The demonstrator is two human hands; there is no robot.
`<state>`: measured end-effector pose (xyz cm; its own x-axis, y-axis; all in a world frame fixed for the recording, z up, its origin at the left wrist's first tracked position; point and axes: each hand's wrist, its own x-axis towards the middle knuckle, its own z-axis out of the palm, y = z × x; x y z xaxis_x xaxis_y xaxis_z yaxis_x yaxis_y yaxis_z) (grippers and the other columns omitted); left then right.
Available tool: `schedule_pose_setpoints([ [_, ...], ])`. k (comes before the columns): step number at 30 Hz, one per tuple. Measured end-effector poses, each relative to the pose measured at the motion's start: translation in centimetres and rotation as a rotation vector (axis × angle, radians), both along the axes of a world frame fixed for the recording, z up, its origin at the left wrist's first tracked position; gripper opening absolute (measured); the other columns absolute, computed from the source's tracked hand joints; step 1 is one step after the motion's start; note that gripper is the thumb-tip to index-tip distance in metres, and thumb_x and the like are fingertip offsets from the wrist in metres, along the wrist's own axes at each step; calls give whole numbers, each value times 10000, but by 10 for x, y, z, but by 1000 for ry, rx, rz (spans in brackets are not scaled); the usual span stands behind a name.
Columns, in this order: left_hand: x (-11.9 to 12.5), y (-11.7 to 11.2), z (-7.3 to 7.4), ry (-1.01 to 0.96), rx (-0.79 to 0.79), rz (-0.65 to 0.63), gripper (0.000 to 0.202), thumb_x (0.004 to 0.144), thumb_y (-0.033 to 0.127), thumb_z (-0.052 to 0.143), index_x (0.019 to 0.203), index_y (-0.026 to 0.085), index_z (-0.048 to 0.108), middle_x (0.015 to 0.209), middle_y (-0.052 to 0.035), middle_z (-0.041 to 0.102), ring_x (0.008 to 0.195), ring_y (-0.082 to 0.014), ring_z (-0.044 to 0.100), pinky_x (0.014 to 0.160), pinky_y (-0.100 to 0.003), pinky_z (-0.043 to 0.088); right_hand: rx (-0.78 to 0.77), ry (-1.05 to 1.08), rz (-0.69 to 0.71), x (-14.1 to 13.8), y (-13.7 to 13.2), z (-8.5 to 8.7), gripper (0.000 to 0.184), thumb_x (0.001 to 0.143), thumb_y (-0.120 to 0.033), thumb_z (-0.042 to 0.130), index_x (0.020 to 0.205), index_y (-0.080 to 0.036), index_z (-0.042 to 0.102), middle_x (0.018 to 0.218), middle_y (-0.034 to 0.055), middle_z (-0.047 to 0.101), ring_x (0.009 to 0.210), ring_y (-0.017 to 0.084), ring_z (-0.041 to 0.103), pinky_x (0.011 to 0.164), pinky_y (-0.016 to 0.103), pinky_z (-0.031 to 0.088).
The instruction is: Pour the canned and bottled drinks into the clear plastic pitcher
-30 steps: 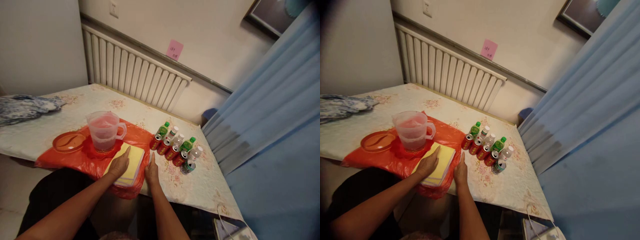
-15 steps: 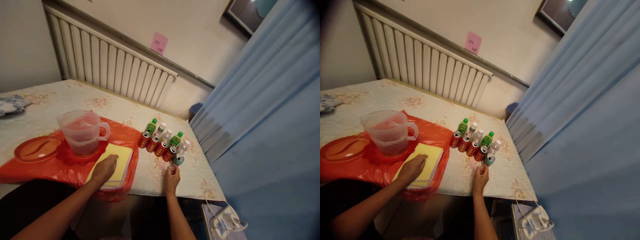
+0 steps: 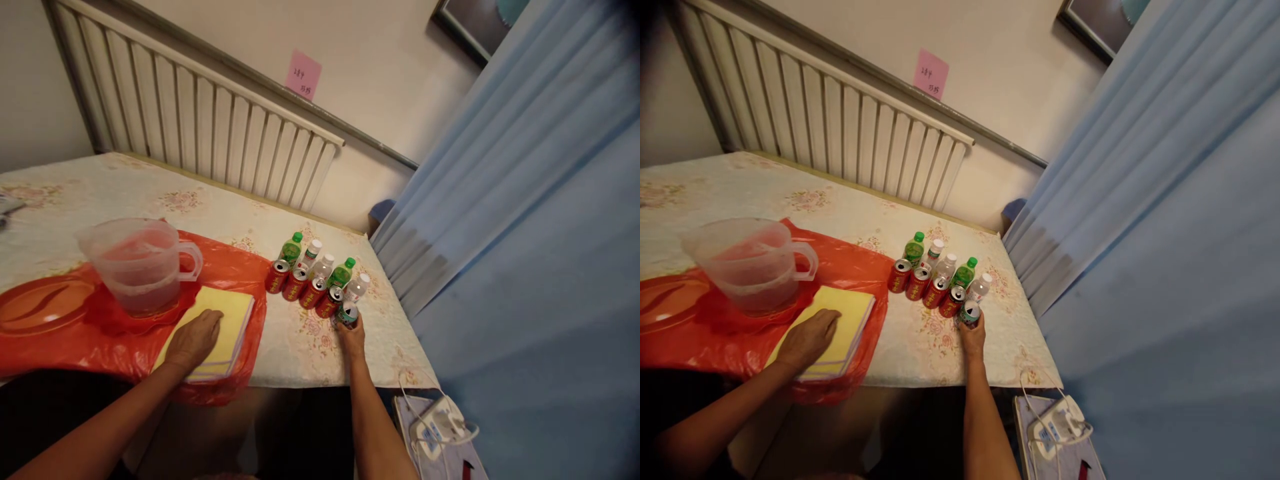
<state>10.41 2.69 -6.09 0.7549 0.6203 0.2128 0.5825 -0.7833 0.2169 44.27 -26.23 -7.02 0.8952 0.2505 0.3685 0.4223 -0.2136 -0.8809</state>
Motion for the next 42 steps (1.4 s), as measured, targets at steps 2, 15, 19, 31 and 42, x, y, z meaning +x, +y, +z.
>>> schedule_pose_setpoints([
  [2,0,-1,1,7,-2,7,384,1022,287,289,1189,185,619,1183,-97,679,984,-233,681,766,-327,492,-14,20,-10,-4,0,3,735,598,-413,738,1265,-139,592,1153,136,719,972,266,682,876,385,534],
  [15,0,-3,4,7,-20,11,385,1023,288,289,1183,182,623,1166,-98,677,979,-235,671,774,-333,487,-44,89,-85,-21,0,9,672,552,-414,765,1152,-134,652,1084,128,745,949,285,680,879,407,526],
  [19,0,-2,2,-27,-40,0,352,1011,259,320,1169,183,625,1150,-98,674,992,-233,663,805,-335,486,-41,91,-123,-41,1,14,649,556,-408,755,1134,-128,661,1089,134,742,967,294,684,878,403,527],
  [31,-3,-9,8,-47,-132,-10,281,1011,201,358,1128,188,614,1062,-86,664,985,-211,649,835,-323,475,-51,148,142,-127,67,61,720,528,-296,805,1210,-129,645,1187,152,723,1054,298,695,939,394,554],
  [42,-5,-16,6,-44,-176,-16,281,981,136,367,1065,187,631,1069,-111,676,996,-225,659,877,-351,507,-69,-58,532,-175,182,163,734,592,-271,814,1290,-144,625,1183,118,723,1047,285,691,917,391,573],
])
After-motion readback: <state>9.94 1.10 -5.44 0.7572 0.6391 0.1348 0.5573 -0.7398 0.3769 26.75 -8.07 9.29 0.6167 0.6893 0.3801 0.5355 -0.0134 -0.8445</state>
